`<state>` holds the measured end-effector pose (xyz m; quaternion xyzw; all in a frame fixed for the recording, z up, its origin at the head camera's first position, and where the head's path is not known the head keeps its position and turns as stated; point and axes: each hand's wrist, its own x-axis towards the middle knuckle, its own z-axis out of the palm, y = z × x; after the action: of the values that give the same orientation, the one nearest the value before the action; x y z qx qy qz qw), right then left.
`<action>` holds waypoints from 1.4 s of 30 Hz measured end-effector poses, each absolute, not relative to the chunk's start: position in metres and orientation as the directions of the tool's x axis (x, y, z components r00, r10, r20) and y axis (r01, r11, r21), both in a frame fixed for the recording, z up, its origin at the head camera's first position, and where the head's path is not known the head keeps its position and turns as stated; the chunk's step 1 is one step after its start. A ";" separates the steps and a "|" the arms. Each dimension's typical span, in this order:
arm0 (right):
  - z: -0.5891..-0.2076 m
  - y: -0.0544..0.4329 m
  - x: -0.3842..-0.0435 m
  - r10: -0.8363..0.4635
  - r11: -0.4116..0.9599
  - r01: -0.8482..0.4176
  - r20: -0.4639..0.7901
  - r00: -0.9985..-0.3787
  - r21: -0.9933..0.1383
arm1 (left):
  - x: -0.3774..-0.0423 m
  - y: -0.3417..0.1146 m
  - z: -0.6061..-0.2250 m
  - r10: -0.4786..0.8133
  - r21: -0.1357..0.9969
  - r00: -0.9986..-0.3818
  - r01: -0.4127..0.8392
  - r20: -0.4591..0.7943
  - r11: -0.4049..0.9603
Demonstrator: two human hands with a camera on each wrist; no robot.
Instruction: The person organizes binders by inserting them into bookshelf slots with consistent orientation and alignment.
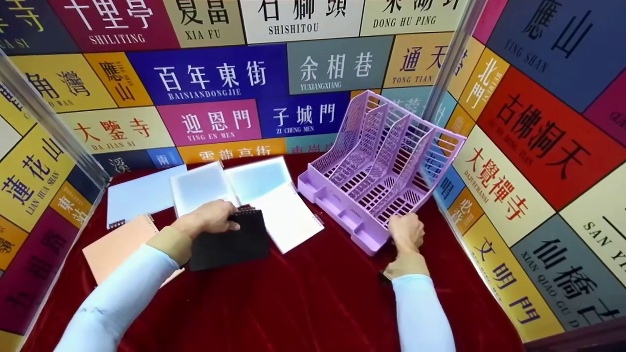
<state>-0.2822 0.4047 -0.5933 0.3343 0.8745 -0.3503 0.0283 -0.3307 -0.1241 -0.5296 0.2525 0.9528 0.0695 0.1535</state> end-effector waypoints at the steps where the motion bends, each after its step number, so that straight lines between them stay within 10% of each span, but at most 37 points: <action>1: -0.593 0.405 -0.282 0.565 0.529 0.601 -0.280 -0.776 -0.599 | -0.330 -0.123 -0.528 0.504 0.217 -0.824 0.459 -0.260 0.861; 42: -0.591 0.402 -0.277 0.533 0.515 0.545 -0.251 -0.808 -0.662 | -0.329 -0.043 -0.493 0.392 0.532 -0.901 0.428 0.186 0.731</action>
<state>-0.2774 0.4020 -0.5913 0.3098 0.8703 -0.3829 0.0079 -0.3287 -0.0435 -0.4927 0.2206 0.9298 0.2932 -0.0306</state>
